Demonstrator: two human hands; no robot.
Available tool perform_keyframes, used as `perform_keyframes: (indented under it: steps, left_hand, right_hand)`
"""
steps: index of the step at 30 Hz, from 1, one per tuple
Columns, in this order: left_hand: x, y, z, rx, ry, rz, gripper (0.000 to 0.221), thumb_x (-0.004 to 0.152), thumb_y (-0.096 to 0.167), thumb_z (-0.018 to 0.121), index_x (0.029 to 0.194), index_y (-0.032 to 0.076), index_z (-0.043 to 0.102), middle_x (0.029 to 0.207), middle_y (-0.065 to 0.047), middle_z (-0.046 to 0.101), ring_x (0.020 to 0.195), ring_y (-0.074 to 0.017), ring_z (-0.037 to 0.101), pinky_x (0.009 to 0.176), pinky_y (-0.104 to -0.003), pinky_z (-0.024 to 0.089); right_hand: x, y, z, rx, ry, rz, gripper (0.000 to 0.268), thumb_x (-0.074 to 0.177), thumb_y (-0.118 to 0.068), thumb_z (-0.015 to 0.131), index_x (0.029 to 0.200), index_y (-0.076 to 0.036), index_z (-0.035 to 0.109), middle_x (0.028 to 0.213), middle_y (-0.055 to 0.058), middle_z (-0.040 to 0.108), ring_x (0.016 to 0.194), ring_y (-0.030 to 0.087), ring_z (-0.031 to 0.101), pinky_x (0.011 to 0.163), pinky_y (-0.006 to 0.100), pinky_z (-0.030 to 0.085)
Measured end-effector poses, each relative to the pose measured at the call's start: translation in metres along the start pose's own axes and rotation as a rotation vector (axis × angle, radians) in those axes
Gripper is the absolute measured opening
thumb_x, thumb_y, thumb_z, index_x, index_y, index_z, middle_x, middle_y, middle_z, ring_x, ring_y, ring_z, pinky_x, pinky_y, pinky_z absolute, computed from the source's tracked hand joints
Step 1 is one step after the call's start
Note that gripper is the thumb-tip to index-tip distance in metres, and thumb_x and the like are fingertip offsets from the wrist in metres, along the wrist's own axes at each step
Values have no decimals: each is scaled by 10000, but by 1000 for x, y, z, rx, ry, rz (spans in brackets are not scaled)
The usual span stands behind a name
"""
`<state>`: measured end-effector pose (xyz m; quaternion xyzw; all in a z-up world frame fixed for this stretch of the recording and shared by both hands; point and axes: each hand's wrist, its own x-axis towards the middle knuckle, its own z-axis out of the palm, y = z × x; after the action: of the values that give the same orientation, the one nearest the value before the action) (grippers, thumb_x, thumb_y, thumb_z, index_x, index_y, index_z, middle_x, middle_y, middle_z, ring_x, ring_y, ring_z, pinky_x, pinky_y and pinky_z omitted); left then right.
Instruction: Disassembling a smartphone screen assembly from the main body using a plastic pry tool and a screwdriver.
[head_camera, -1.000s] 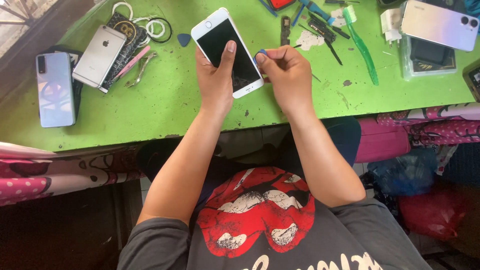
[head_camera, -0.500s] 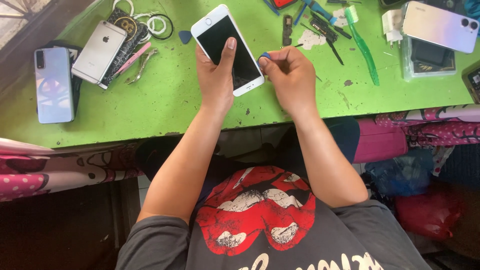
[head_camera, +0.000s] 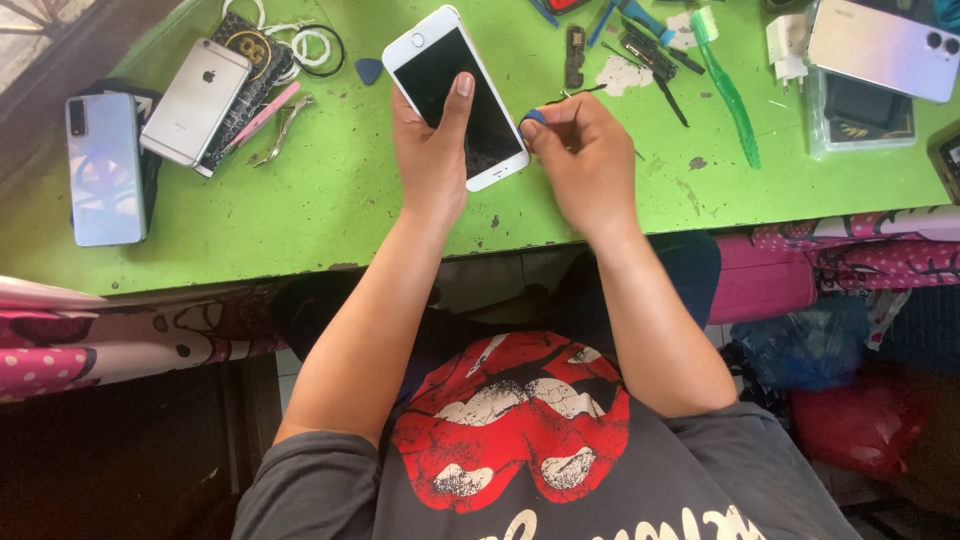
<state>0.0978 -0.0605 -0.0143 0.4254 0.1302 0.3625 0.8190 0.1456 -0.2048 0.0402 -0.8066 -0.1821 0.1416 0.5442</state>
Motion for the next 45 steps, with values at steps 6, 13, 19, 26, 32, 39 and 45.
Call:
perform_keyframes:
  steps: [6,13,19,26,32,39,45]
  left_hand:
    - [1,-3,-1,-17,27,-22,387,940,142,780,1260,82,570,1125,-89,701,1053,-235,681,964,-386,594]
    - [2,-3,-1,-10,15,-37,378,932,151,777,1238,82,565,1094,-86,697,1011,-236,686,914,-397,602]
    - [-3,11,6,90,-11,-229,626,826,270,824,1327,86,497,1157,-150,673,1053,-322,710,888,-490,690]
    - [-5,24,13,203,-13,-283,577,844,280,771,1323,117,495,1173,-145,682,1016,-311,734,775,-488,725]
    - [-4,20,8,214,-65,-219,509,881,299,769,1301,131,536,1156,-96,701,1029,-258,726,818,-436,695]
    - [-1,9,0,137,-134,-167,486,925,249,777,1321,112,531,1218,-100,689,1121,-249,687,952,-410,618]
    - [-1,10,3,134,-112,-197,515,899,236,797,1323,132,524,1178,-107,691,1073,-269,704,858,-458,687]
  right_hand:
    - [-9,3,9,-129,98,-178,89,1019,-201,693,979,-136,646,871,0,746,774,121,707,676,271,554]
    - [13,-2,-13,102,-137,61,76,997,-201,702,999,-152,645,899,-12,725,827,94,717,739,261,606]
    - [40,-13,-9,-145,51,-363,62,1069,-166,700,1035,-130,663,862,-24,677,673,52,522,610,209,421]
    - [56,-25,2,27,8,-421,79,1042,-135,693,1013,-92,635,855,40,722,743,131,742,648,260,605]
    - [57,-27,5,152,-39,-167,74,1008,-182,705,995,-139,648,850,-6,721,771,76,733,600,212,605]
    - [67,-23,7,502,-77,310,122,912,-206,783,972,-152,691,800,-2,718,701,48,693,514,193,569]
    - [55,-15,6,96,28,-271,118,1028,-244,720,973,-158,662,791,-42,660,680,62,621,550,214,511]
